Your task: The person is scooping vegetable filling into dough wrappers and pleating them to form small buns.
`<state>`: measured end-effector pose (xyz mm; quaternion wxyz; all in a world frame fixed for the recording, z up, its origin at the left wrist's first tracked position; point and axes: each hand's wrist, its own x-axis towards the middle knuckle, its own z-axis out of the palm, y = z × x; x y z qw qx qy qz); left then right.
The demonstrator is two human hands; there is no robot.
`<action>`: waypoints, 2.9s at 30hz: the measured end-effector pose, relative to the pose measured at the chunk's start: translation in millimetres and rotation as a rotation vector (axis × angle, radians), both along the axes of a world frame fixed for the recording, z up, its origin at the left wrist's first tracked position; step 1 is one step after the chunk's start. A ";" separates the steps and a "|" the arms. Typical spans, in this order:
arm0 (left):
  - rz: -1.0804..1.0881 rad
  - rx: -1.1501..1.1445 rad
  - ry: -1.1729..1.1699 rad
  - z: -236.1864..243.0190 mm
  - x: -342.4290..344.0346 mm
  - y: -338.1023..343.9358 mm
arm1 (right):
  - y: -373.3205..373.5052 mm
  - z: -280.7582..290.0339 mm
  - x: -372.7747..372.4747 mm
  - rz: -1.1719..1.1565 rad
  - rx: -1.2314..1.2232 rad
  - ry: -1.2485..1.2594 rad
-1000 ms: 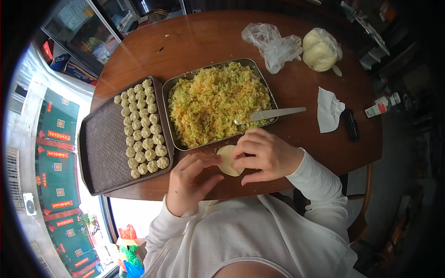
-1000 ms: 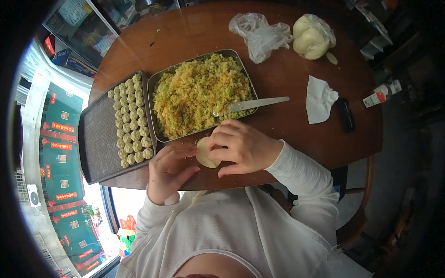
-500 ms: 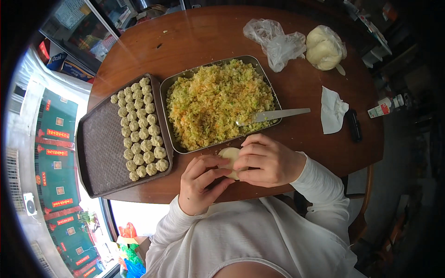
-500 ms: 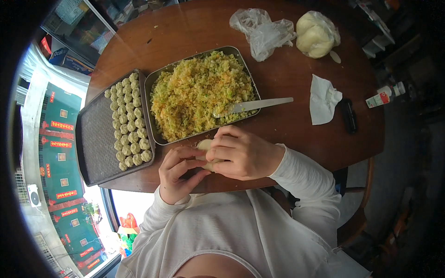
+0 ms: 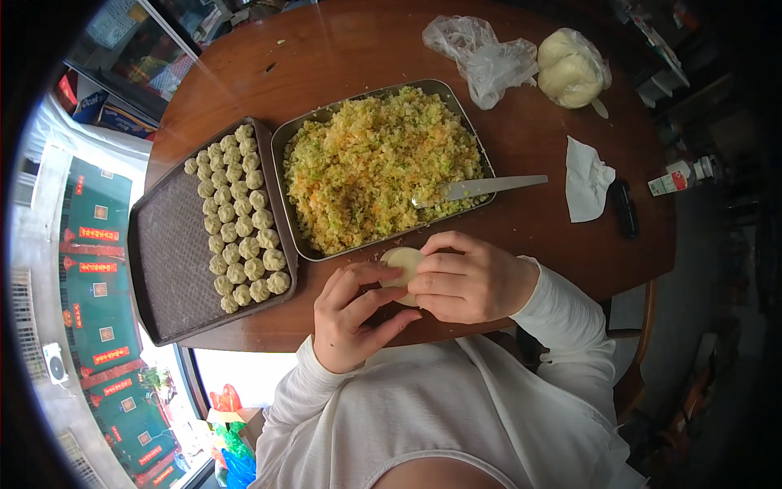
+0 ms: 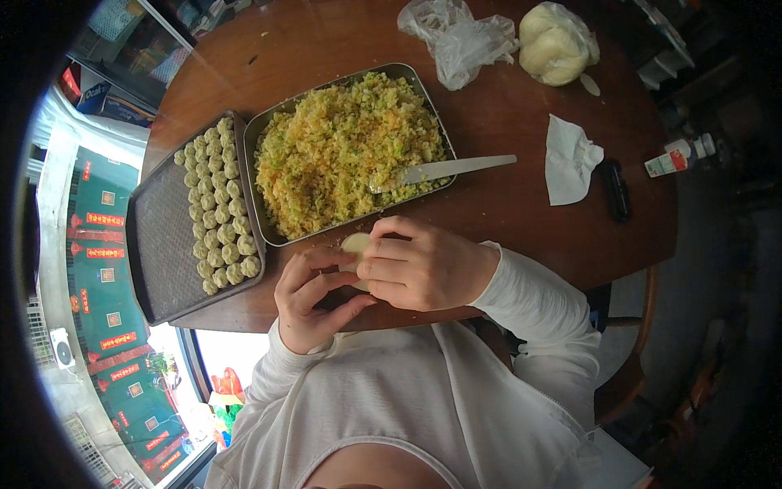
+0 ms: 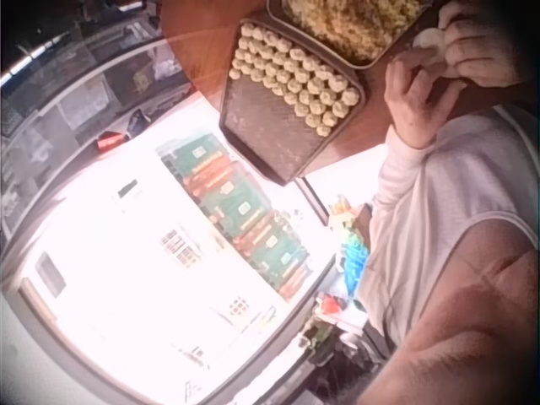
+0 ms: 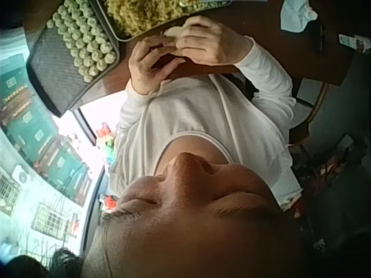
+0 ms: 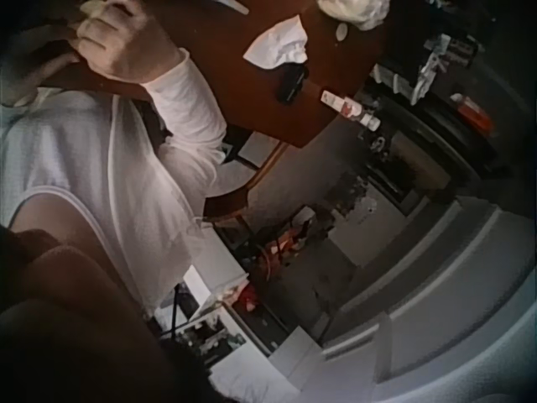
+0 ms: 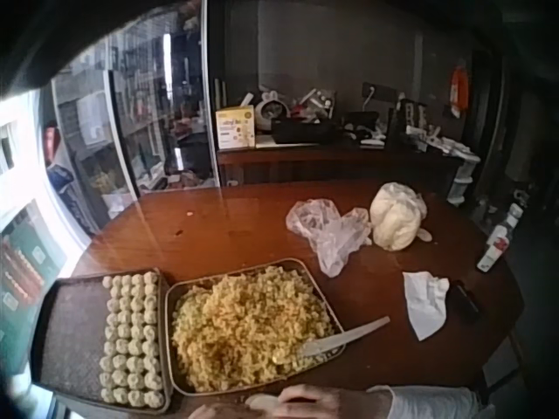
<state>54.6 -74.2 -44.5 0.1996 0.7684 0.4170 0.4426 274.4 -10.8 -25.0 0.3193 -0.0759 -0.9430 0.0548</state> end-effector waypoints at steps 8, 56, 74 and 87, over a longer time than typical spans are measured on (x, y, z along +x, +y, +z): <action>0.058 -0.020 -0.010 3.0 8.5 -2.7 | 3.0 -5.2 -4.4 -0.097 -0.029 0.092; -0.400 -0.746 -0.833 31.2 -1.5 54.1 | 20.6 36.8 -33.1 -0.228 -0.670 0.437; -0.462 -1.208 -0.808 31.9 -41.3 51.0 | 50.1 65.0 93.3 -0.782 -0.967 -0.247; -0.227 -1.010 -1.198 36.2 -61.0 71.3 | 40.2 57.1 31.8 -0.352 -0.588 0.232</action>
